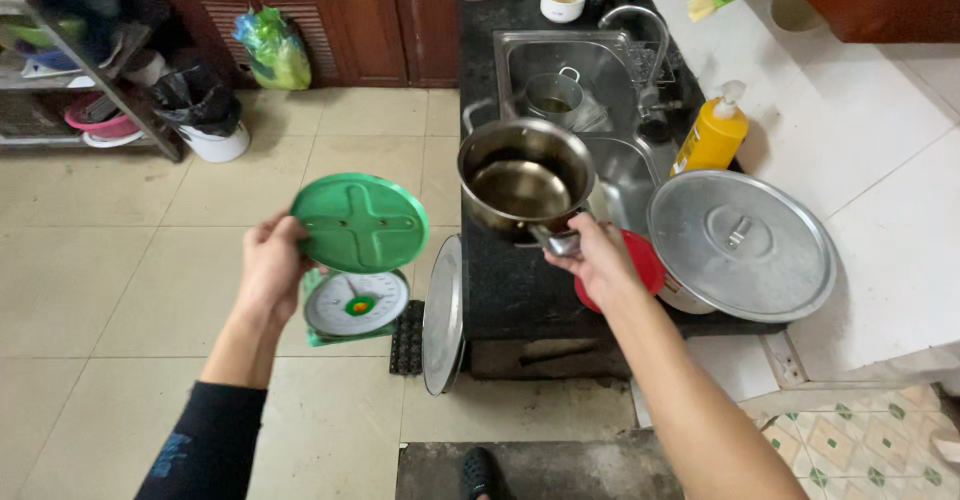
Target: The person scoops margarine from a bucket into a pot using a spoon, places the pot on a stove, and then cracks eggs into a large metal mixing bowl and pours a bowl of white powder into it.
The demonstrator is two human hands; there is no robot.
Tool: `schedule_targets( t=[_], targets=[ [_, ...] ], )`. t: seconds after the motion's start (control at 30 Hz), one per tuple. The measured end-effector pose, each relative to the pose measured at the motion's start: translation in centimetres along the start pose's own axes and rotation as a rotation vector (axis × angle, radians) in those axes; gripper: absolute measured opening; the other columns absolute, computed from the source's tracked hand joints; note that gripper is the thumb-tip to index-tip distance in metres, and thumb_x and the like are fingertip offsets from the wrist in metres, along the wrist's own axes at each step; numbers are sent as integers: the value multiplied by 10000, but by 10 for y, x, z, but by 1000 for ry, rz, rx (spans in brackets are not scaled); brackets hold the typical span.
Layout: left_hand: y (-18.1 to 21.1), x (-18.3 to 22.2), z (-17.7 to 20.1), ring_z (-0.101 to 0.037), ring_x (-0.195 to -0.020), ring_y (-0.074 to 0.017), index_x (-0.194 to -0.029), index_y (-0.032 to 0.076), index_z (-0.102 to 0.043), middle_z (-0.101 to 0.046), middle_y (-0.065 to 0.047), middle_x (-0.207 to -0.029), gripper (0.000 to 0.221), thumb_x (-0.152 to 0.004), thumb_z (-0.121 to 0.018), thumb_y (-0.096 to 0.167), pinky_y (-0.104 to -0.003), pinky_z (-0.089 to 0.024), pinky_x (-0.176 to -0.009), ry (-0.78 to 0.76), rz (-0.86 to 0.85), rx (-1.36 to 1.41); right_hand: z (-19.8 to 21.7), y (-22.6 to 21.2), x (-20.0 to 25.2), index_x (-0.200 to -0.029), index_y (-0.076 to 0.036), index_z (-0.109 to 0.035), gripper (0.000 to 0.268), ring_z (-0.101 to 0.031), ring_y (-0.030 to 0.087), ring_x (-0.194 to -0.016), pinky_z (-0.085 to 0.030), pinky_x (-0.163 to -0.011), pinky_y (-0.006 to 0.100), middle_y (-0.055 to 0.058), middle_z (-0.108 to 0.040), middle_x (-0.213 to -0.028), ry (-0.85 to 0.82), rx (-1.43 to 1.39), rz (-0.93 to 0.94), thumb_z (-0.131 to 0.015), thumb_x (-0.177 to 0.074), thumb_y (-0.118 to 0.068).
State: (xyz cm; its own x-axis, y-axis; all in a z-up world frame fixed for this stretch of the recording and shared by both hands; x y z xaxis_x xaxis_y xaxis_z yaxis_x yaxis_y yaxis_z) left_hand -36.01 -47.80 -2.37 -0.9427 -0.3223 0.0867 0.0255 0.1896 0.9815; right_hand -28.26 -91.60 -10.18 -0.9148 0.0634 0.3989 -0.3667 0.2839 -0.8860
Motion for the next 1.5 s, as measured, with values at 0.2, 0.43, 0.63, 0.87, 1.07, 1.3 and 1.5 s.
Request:
schedule_targets(
  t=[0.2,0.43,0.63,0.87,1.07,1.3,1.5],
  targets=[
    [-93,-19,-78,-691,-715,-185,-1269,-64,-604,-701,-135,-974,395,-931,-413,9,-319,-594,-578,-166,136,147,3,-77,10,-1037,48,-647,249,-724,248,-766,-627,-615,357,181,-733,-918,-55,-18,135,-553,-944,-164],
    [-171,-32,-169,-714,-730,-226,-1314,-40,-578,-728,-160,-1025,414,-939,-406,-11,-335,-614,-592,-309,253,282,23,-107,9,-1000,29,-640,226,-702,228,-653,-582,-548,363,148,-732,-842,-43,40,156,-545,-948,-169],
    [-200,-40,-198,-692,-695,-211,-1374,-60,-581,-722,-147,-1007,458,-949,-420,-11,-328,-591,-565,-341,229,300,40,-100,0,-986,28,-649,212,-686,230,-645,-590,-576,357,147,-724,-833,-86,55,89,-553,-960,-160],
    [-194,-29,-195,-697,-777,-182,-1583,71,-353,-678,-123,-1136,616,-971,-425,69,-327,-641,-647,-266,323,155,50,-87,-17,-956,20,-659,199,-678,225,-631,-574,-576,363,135,-718,-801,-185,153,44,-551,-953,-148],
    [-175,10,-160,-732,-854,-220,-1604,72,-213,-696,-154,-1191,625,-1037,-431,223,-343,-609,-715,-74,382,44,43,-62,-29,-964,-8,-637,152,-661,220,-630,-580,-572,381,117,-683,-789,-307,188,27,-546,-953,-128],
    [-160,92,-101,-745,-887,-228,-1583,73,-278,-740,-163,-1155,604,-1021,-434,226,-346,-590,-744,166,314,149,41,-37,-47,-1026,-12,-612,140,-662,218,-652,-580,-604,402,117,-680,-833,-400,192,-49,-553,-953,-116],
    [-143,161,-93,-734,-916,-229,-1587,82,-278,-737,-161,-1152,593,-1029,-426,214,-360,-589,-778,319,238,135,42,-28,-54,-1007,3,-597,155,-678,259,-683,-588,-634,414,136,-684,-840,-493,186,-73,-559,-977,-144]
  ],
)
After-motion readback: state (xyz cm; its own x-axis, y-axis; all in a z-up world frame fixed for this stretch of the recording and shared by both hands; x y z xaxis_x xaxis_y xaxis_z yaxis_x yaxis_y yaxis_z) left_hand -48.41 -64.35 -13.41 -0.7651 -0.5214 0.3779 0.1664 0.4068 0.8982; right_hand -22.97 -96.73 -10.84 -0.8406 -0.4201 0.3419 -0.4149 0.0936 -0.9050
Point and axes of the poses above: each hand's wrist, its own x-axis away from the middle knuckle, its own z-axis out of the back of the hand, y = z × x, the point moved 7 cm from there along -x, towards the middle knuckle
